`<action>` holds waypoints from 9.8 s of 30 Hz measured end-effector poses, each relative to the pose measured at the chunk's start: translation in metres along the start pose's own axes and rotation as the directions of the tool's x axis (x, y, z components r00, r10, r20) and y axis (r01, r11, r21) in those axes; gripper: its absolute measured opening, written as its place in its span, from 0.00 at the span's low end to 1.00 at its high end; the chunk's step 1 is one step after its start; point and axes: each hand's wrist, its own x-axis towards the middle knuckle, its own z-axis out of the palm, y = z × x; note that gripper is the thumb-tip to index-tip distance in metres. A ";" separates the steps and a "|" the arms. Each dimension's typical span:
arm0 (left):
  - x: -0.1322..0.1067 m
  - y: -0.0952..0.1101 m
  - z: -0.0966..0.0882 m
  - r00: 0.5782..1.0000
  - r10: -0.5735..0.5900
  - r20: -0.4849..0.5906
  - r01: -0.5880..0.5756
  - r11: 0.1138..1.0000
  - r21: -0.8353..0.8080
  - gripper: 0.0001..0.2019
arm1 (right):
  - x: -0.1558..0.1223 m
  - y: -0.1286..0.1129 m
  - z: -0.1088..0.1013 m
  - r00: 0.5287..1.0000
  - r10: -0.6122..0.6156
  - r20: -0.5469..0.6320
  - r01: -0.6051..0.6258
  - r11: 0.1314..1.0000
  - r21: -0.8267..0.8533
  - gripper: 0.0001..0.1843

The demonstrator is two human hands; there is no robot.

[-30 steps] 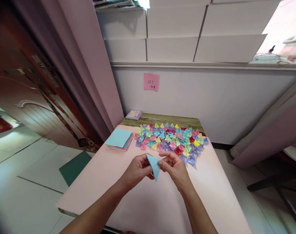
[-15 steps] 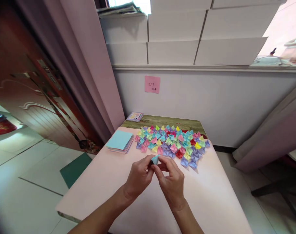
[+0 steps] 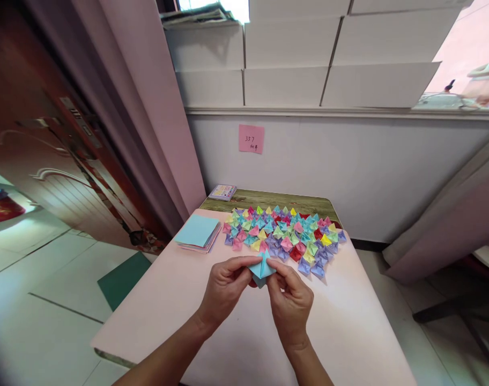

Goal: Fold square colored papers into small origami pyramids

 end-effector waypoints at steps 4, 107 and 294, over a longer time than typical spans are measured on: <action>0.002 0.006 -0.002 0.988 -0.136 0.073 0.149 0.965 -0.217 0.09 | 0.006 -0.002 -0.006 0.997 0.038 0.064 -0.043 0.997 0.067 0.07; 0.000 -0.015 -0.001 0.981 -0.191 -0.030 0.178 0.954 -0.242 0.16 | 0.005 -0.004 -0.006 0.934 0.259 0.247 -0.322 0.909 0.263 0.19; -0.001 -0.023 -0.003 0.982 -0.185 0.026 0.187 0.968 -0.168 0.10 | -0.001 0.016 -0.004 0.914 0.355 0.194 -0.391 0.898 0.199 0.14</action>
